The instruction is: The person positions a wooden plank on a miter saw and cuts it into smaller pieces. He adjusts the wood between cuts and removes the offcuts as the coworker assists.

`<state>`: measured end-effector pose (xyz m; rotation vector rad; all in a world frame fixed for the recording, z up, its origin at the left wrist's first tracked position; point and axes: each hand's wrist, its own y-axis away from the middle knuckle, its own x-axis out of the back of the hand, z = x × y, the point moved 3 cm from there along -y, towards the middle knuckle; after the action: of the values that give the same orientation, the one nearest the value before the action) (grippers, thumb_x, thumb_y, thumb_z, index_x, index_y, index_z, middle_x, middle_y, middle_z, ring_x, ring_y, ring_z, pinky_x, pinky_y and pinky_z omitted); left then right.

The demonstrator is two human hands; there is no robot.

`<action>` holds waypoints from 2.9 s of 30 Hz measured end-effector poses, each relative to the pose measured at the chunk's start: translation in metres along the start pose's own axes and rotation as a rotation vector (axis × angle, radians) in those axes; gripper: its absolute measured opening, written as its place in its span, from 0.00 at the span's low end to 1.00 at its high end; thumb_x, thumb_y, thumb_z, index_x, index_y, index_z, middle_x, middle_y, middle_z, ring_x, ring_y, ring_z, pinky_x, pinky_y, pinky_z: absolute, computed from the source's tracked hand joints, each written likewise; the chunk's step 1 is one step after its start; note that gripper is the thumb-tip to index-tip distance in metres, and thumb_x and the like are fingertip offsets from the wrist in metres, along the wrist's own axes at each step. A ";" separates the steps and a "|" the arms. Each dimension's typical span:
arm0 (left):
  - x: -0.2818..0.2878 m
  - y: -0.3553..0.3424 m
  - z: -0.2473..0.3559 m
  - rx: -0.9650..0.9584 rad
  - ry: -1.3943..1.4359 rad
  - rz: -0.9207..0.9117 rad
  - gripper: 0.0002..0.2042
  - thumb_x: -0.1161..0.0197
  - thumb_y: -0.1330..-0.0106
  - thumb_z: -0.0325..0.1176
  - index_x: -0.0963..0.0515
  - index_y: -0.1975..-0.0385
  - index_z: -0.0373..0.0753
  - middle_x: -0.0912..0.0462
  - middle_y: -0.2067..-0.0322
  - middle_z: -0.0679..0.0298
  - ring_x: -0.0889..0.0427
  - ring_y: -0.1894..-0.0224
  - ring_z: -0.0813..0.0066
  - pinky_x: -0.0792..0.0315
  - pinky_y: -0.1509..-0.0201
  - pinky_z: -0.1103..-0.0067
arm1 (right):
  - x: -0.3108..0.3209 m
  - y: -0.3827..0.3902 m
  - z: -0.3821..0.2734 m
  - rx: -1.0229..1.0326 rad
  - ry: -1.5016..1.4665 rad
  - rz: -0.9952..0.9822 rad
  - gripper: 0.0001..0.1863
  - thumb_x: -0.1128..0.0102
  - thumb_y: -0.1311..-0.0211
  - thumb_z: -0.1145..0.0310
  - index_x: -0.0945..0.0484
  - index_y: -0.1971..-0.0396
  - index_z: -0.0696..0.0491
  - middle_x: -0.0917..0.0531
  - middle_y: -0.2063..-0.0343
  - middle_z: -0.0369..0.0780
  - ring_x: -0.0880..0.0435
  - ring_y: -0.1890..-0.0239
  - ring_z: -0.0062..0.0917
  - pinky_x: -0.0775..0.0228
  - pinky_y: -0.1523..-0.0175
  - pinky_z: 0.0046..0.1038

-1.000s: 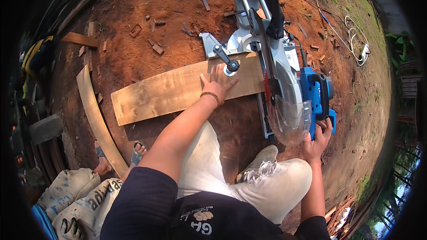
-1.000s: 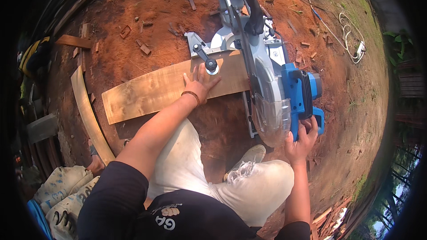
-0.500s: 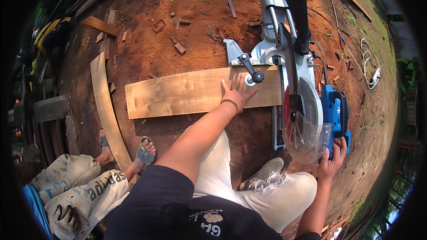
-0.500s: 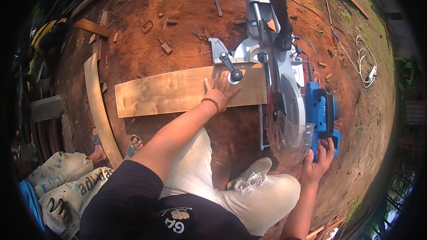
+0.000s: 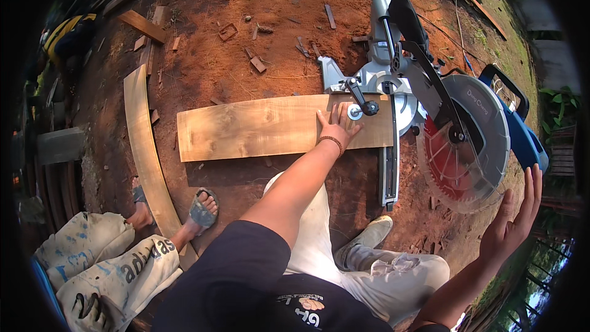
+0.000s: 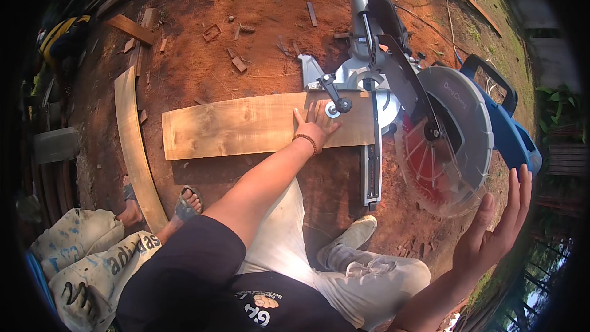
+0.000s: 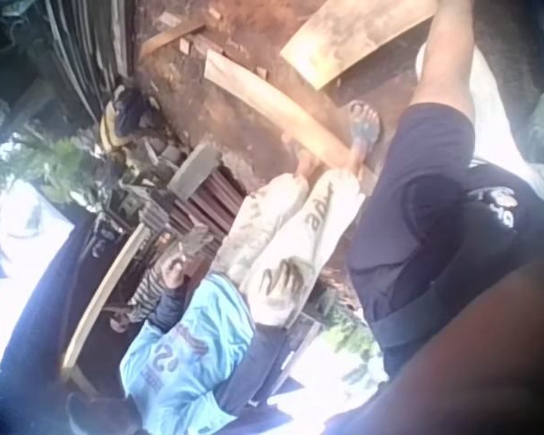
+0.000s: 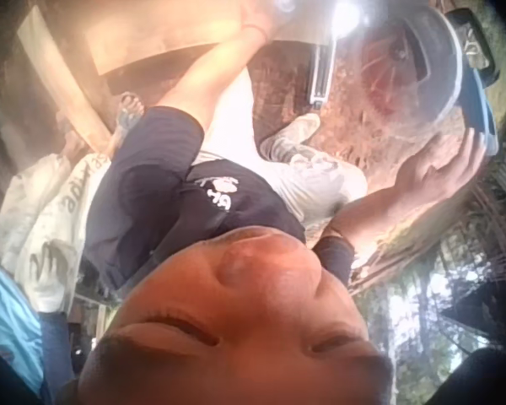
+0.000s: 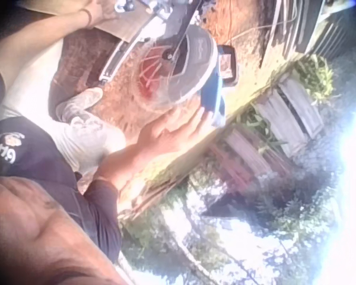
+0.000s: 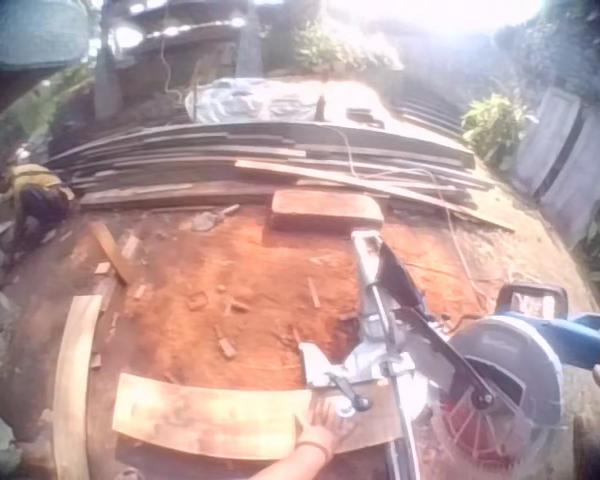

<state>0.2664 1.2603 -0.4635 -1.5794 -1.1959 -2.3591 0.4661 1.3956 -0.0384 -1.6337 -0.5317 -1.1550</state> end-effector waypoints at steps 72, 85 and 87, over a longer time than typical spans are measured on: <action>0.012 0.004 0.008 0.021 -0.032 -0.004 0.49 0.27 0.34 0.39 0.52 0.18 0.80 0.77 0.15 0.45 0.71 0.14 0.37 0.61 0.28 0.20 | -0.419 0.237 -0.095 -1.925 -1.383 -0.621 0.27 0.47 0.21 0.43 0.25 0.75 0.50 0.13 0.70 0.48 0.10 0.64 0.40 0.17 0.58 0.46; 0.005 -0.001 0.016 0.032 -0.027 0.028 0.37 0.46 0.19 0.36 0.51 0.19 0.84 0.71 0.15 0.46 0.74 0.15 0.32 0.62 0.30 0.18 | 0.047 -0.089 -0.004 -0.028 -0.421 0.002 0.15 0.49 0.20 0.65 0.20 0.57 0.62 0.18 0.58 0.44 0.19 0.51 0.28 0.30 0.41 0.30; 0.004 -0.003 0.017 0.029 -0.028 0.031 0.38 0.44 0.20 0.36 0.51 0.18 0.84 0.71 0.15 0.45 0.73 0.15 0.31 0.61 0.30 0.18 | 0.029 -0.134 0.044 -0.083 -0.064 -0.036 0.20 0.43 0.20 0.54 0.22 0.57 0.59 0.22 0.65 0.40 0.25 0.62 0.21 0.33 0.53 0.25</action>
<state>0.2758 1.2743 -0.4595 -1.6149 -1.1971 -2.2976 0.3917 1.4812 0.0502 -1.7437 -0.5628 -1.1678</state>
